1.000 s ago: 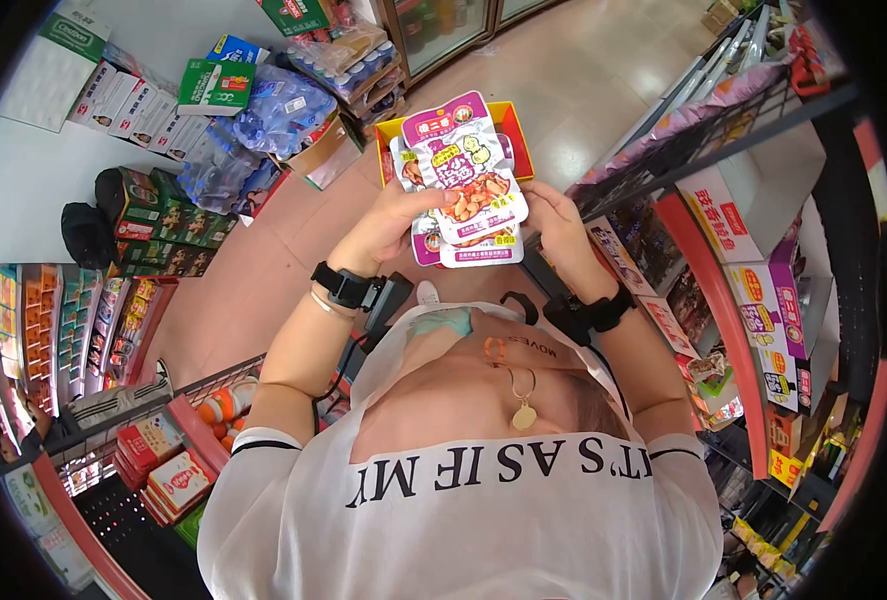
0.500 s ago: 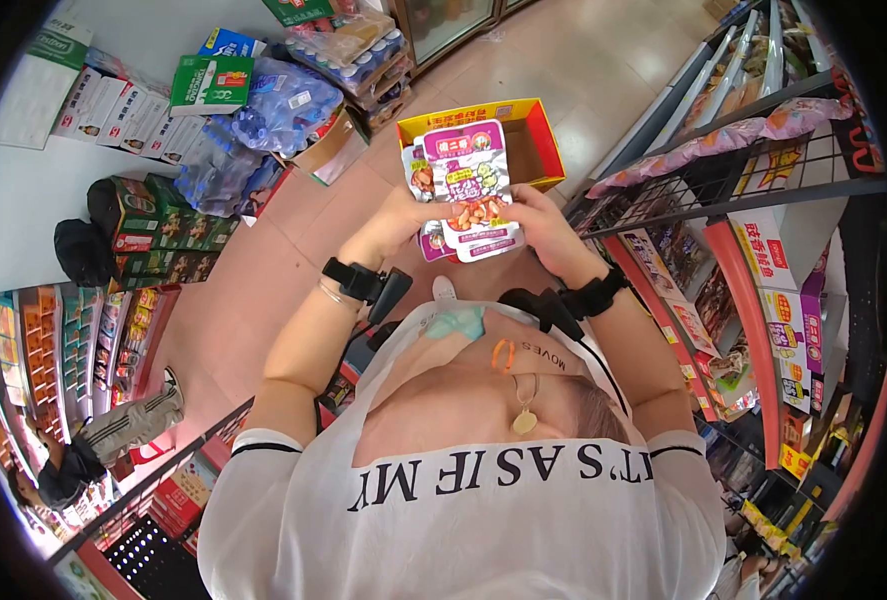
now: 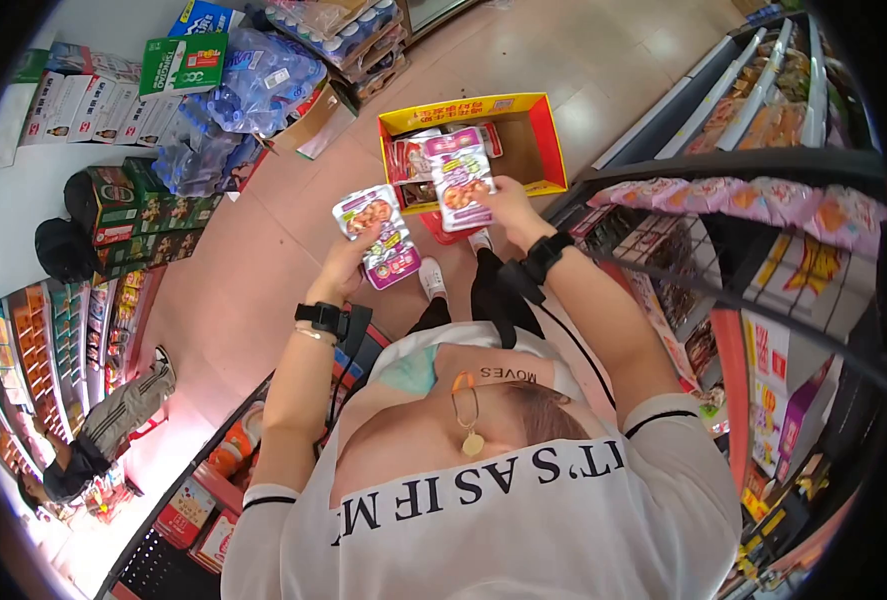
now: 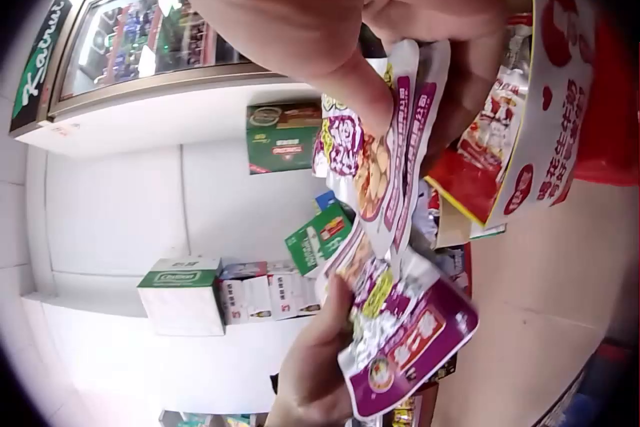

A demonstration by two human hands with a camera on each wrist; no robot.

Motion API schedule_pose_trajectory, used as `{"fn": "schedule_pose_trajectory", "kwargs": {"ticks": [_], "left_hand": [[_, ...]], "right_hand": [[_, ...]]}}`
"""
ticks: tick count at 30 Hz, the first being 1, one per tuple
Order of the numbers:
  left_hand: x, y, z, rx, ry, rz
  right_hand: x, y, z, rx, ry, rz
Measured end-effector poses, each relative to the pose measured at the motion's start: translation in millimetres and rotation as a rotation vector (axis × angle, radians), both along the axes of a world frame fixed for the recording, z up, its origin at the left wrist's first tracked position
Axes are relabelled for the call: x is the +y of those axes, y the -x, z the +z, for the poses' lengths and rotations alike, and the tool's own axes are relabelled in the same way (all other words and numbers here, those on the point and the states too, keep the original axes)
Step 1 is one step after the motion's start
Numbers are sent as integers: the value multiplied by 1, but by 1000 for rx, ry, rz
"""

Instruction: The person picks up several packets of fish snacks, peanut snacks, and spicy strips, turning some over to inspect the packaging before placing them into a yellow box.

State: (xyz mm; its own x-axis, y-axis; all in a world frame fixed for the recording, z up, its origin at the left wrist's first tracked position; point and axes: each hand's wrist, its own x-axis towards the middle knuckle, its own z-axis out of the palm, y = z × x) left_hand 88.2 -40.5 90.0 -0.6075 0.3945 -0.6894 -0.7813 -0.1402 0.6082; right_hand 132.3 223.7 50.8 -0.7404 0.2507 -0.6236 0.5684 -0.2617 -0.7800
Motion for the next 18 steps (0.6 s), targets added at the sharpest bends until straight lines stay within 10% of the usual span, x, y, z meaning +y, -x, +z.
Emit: {"fn": "schedule_pose_trajectory", "kwargs": {"ticks": [3,15,17,18], "left_hand": [[3,3,-8,-94,6,83],[80,25,-43,-68,196,182],[93,32,-54,-90,172,164],[101,38,-55,-103,190,128]], "right_hand": [[45,28,-51,-231,90,-225],[118,88,-203,-492,-43,114],[124,89,-209,-471,-604,937],[126,87,-208,-479,-601,940]]}}
